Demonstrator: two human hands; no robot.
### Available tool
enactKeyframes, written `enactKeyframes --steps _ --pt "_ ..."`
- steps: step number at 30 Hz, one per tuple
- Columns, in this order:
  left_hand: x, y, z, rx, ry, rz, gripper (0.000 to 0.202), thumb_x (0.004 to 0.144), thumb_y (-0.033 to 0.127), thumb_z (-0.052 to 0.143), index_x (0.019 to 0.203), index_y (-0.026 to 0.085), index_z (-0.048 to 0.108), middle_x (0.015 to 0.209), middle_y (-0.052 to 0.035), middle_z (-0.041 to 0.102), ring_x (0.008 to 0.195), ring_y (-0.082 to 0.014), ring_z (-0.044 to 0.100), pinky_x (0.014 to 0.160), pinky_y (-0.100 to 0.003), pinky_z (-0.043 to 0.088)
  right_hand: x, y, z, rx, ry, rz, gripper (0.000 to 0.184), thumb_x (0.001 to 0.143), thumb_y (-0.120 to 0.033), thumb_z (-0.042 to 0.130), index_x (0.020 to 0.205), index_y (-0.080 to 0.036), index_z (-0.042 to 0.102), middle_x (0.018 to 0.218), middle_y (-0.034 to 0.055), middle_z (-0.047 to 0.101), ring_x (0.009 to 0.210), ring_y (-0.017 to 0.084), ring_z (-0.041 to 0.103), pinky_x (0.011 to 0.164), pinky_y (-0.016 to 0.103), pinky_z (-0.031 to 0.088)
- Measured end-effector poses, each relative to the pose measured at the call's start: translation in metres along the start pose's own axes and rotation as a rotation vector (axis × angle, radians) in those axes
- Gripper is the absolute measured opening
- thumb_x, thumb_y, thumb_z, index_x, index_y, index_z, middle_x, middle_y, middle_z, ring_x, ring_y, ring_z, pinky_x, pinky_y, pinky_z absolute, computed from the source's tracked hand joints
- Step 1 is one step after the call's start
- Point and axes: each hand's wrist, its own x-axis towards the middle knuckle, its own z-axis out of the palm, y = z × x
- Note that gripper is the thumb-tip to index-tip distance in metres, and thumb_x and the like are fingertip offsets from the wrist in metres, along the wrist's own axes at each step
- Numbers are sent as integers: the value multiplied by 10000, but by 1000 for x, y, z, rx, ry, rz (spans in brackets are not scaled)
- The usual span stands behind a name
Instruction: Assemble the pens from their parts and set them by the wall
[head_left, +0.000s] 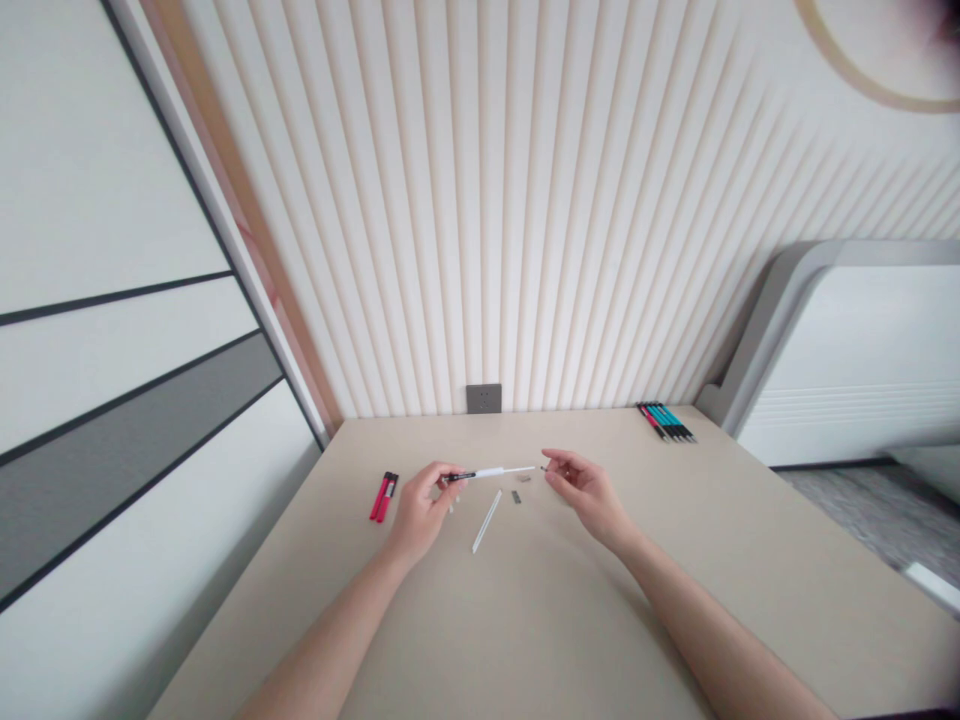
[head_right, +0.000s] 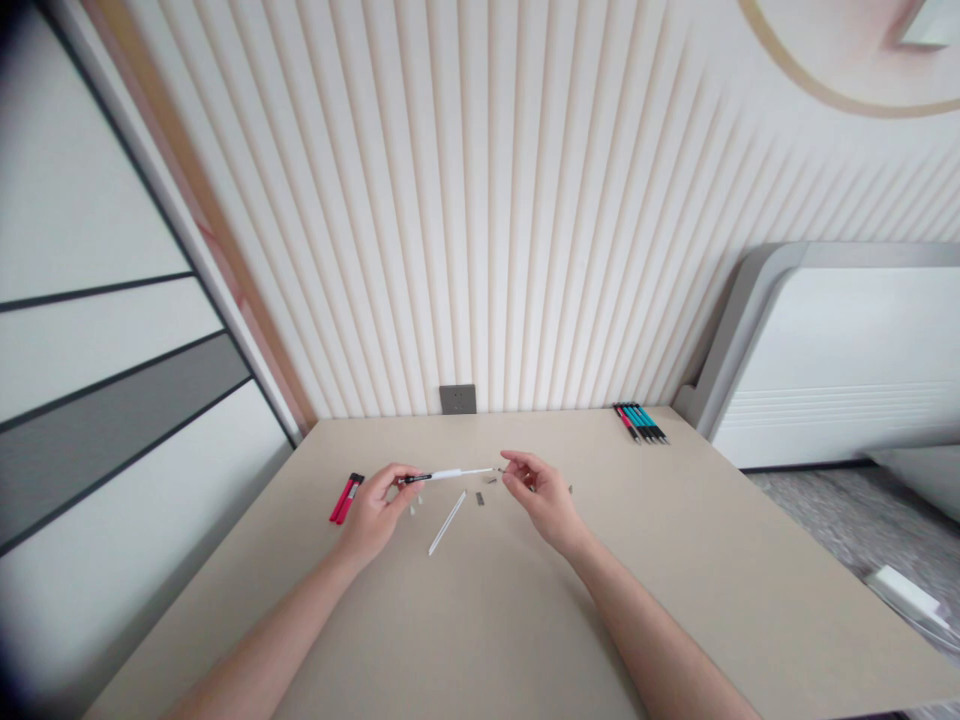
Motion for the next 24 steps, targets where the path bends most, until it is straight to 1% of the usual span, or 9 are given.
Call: enactKeyframes --steps 3,9,17,20,24 --pt "0 0 0 4 -1 2 147 872 324 594 917 199 655 829 -11 683 748 -160 615 703 -255 482 0 2 0 0 7 -10 349 829 -404 660 1123 -214 648 883 35 614 745 145 545 666 277 439" --pt "1 1 0 -9 5 9 149 868 325 591 910 199 659 827 -17 685 747 -167 617 682 -258 490 0 -1 0 -44 3 -15 276 835 -392 654 1044 -214 677 854 38 620 767 158 558 668 282 443" --pt "0 0 0 -4 -21 10 142 869 315 592 916 197 657 848 -21 685 742 -161 608 683 -258 488 1 1 0 -82 -6 -31 269 840 -387 643 1043 -213 673 867 44 629 772 163 573 672 288 462" --pt "0 0 0 6 -35 10 153 872 323 589 922 196 657 846 -22 684 749 -163 609 694 -261 488 1 0 1 -153 -6 -69 250 850 -382 625 1028 -213 676 868 45 635 763 165 580 679 294 471" --pt "0 -1 0 14 -42 8 159 874 324 580 924 196 659 837 -24 684 734 -165 610 673 -258 488 -1 -5 0 -285 -18 -155 210 880 -348 583 1020 -222 676 893 52 637 756 169 587 709 313 487"
